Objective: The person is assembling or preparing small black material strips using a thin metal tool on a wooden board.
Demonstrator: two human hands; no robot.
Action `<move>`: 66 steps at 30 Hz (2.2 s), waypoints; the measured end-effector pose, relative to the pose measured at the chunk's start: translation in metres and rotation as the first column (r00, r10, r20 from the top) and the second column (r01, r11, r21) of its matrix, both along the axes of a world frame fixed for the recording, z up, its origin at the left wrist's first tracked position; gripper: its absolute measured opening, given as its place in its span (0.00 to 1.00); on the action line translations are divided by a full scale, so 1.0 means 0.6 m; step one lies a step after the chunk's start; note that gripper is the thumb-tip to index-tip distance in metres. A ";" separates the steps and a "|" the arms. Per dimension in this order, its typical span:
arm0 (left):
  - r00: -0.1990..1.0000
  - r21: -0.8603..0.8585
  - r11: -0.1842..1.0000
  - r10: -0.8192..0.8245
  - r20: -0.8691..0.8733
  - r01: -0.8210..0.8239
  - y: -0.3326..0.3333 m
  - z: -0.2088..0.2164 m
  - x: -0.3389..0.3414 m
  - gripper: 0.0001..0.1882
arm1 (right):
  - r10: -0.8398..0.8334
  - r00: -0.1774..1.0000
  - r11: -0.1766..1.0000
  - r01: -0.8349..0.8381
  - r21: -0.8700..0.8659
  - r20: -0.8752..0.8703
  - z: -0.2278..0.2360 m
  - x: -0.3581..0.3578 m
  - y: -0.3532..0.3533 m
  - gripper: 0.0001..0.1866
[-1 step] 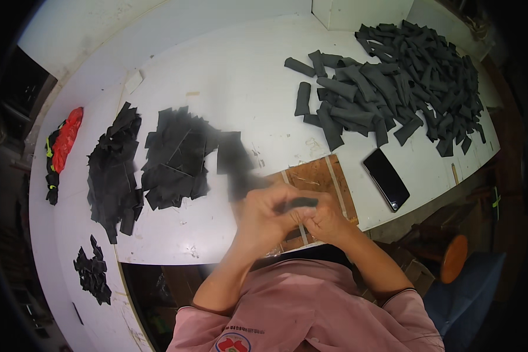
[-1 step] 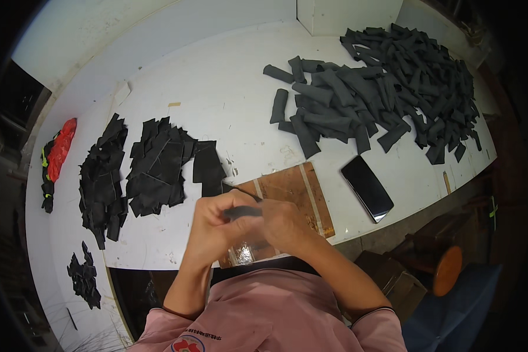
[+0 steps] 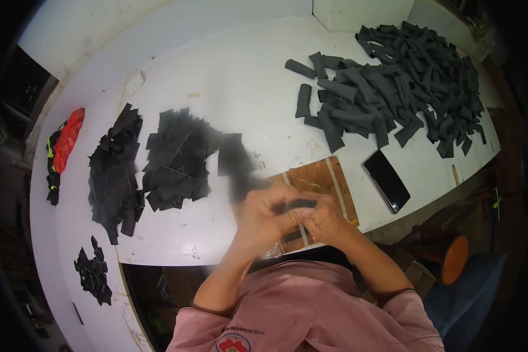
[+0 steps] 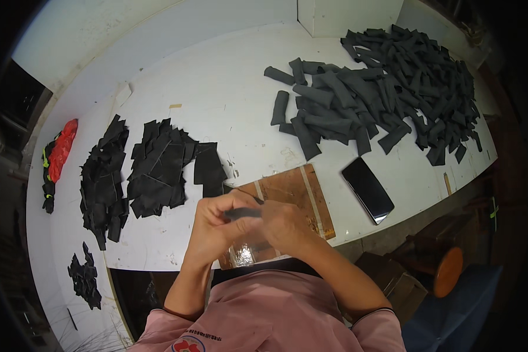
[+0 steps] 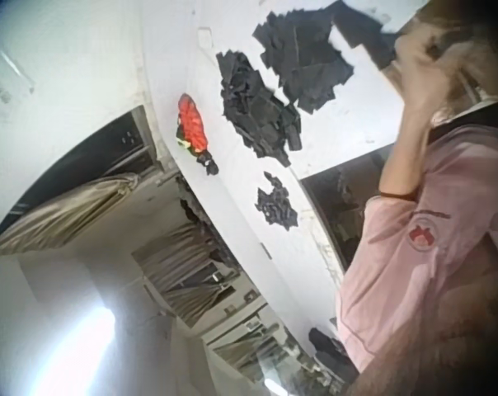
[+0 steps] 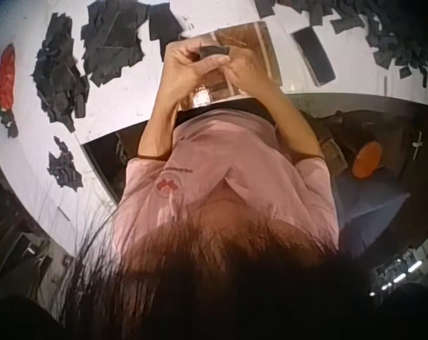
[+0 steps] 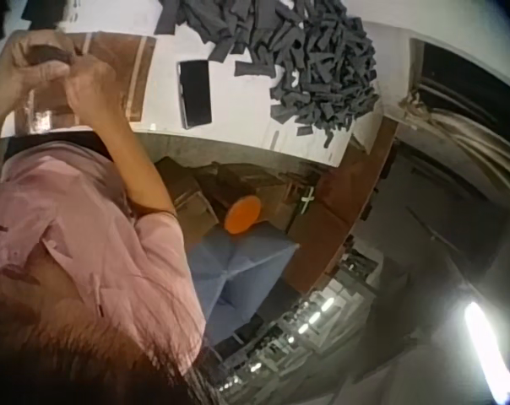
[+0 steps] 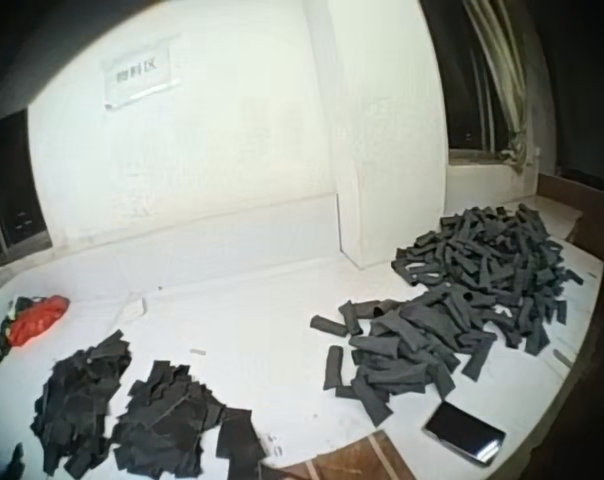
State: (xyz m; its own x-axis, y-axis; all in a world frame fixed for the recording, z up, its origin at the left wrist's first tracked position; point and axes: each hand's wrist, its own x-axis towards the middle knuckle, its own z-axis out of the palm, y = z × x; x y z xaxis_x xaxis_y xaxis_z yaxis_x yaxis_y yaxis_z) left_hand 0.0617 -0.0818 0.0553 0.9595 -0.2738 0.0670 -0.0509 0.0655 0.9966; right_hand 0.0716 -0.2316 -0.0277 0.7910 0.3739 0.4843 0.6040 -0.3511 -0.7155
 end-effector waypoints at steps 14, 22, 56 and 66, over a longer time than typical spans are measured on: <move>0.963 -0.327 0.944 0.125 0.237 -0.042 0.007 -0.018 -0.016 0.08 | 0.097 0.995 0.975 -0.100 -0.198 -0.029 0.069 0.006 0.000 0.09; 0.985 -0.687 0.706 0.149 -0.089 -0.169 0.017 -0.040 -0.026 0.10 | 0.069 0.998 0.960 -0.065 -0.271 0.004 0.070 0.004 0.013 0.12; 0.592 -0.076 0.601 0.798 0.114 -0.795 0.183 -0.093 0.073 0.03 | 0.245 0.700 0.950 -0.034 0.312 -0.671 0.040 -0.032 0.132 0.10; 0.818 -0.398 0.736 0.370 -0.441 -0.547 0.157 -0.049 -0.061 0.10 | 0.774 0.195 0.489 0.421 0.764 -0.603 0.049 -0.009 0.186 0.12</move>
